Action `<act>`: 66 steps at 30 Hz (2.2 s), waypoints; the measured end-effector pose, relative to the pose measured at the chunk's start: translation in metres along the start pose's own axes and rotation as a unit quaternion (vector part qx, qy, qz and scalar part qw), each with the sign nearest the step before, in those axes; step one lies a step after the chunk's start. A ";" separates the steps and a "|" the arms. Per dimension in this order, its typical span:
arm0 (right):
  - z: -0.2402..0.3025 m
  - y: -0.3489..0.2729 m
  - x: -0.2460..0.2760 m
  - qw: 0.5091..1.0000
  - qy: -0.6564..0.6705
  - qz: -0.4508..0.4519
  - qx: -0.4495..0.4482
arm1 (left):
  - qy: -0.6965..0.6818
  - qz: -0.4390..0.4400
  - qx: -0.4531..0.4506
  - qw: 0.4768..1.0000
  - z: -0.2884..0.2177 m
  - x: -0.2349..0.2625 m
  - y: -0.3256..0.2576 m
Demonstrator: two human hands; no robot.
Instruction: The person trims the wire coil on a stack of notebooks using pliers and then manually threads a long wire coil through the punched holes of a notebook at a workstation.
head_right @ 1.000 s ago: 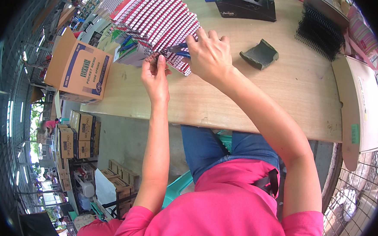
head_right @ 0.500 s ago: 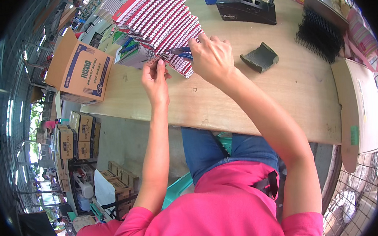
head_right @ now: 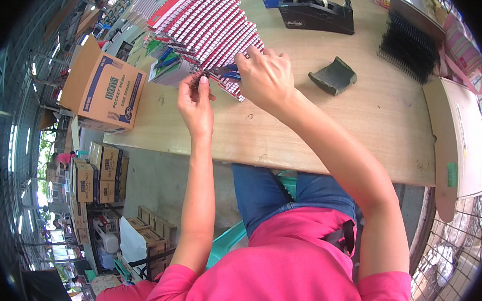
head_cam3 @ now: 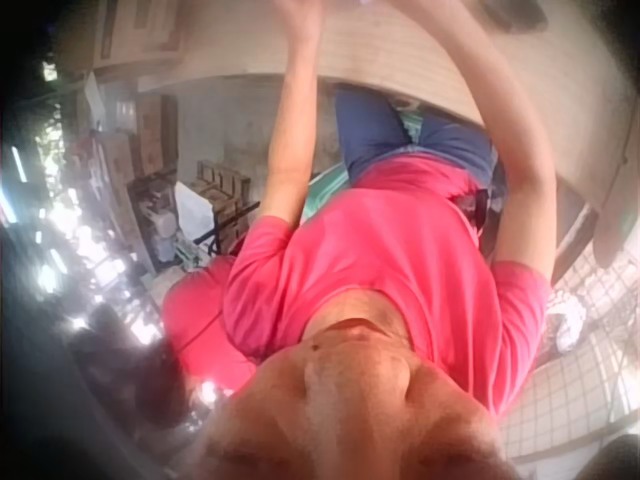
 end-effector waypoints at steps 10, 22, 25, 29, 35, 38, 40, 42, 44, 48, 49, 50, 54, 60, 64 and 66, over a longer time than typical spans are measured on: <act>0.019 0.002 0.015 0.996 -0.084 -0.031 0.010 | 0.026 -0.018 -0.028 0.999 -0.010 0.004 -0.004; 0.010 0.012 -0.002 1.000 -0.014 0.019 0.002 | 0.029 -0.016 -0.018 0.999 -0.004 0.008 -0.001; -0.002 0.002 0.021 0.998 0.022 -0.049 0.024 | -0.102 -0.008 0.097 0.990 0.022 0.006 -0.008; -0.067 -0.032 0.060 0.965 0.216 -0.030 -0.146 | -0.378 0.120 0.336 0.854 0.038 -0.042 -0.055; -0.164 -0.107 0.077 0.600 0.709 -0.204 -0.309 | -0.438 0.255 0.317 0.802 -0.003 -0.242 0.072; -0.155 -0.106 0.080 0.589 0.732 -0.197 -0.280 | -0.405 0.130 0.279 0.861 0.007 -0.265 0.189; -0.164 -0.110 0.080 0.583 0.729 -0.204 -0.296 | -0.355 0.096 0.289 0.884 -0.001 -0.273 0.197; -0.181 -0.117 0.083 0.578 0.721 -0.224 -0.310 | -0.349 0.176 0.196 0.899 -0.023 -0.290 0.149; -0.193 -0.122 0.093 0.596 0.703 -0.240 -0.304 | -0.243 0.256 -0.001 0.936 -0.070 -0.270 0.044; -0.155 -0.105 0.071 0.663 0.676 -0.177 -0.267 | 0.056 -0.087 -0.314 0.944 -0.072 -0.079 -0.076; -0.144 -0.101 0.061 0.692 0.655 -0.151 -0.263 | 0.063 -0.144 -0.215 0.964 -0.048 -0.045 -0.063; -0.129 -0.094 0.051 0.732 0.624 -0.099 -0.254 | 0.069 -0.200 -0.113 0.971 -0.028 -0.014 -0.050; -0.072 -0.066 0.030 0.881 0.424 -0.026 -0.210 | 0.106 -0.103 -0.081 0.986 -0.032 -0.002 -0.001; -0.033 -0.044 0.036 0.928 0.340 0.000 -0.150 | 0.254 -0.110 -0.151 0.949 -0.058 -0.011 0.017; -0.026 -0.042 0.031 0.941 0.308 0.027 -0.140 | 0.244 -0.126 -0.160 0.948 -0.057 -0.004 0.017; -0.023 -0.040 0.029 0.954 0.273 0.031 -0.121 | 0.222 -0.118 -0.129 0.959 -0.052 -0.002 0.019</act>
Point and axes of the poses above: each hand's wrist, its own y-axis towards the middle knuckle, its own x-axis out of the back of the hand, z = x × y, the point moved 9 cm from there along y, towards the middle knuckle, and after that the axes turned 5 degrees about x, right-handed, at the moved point
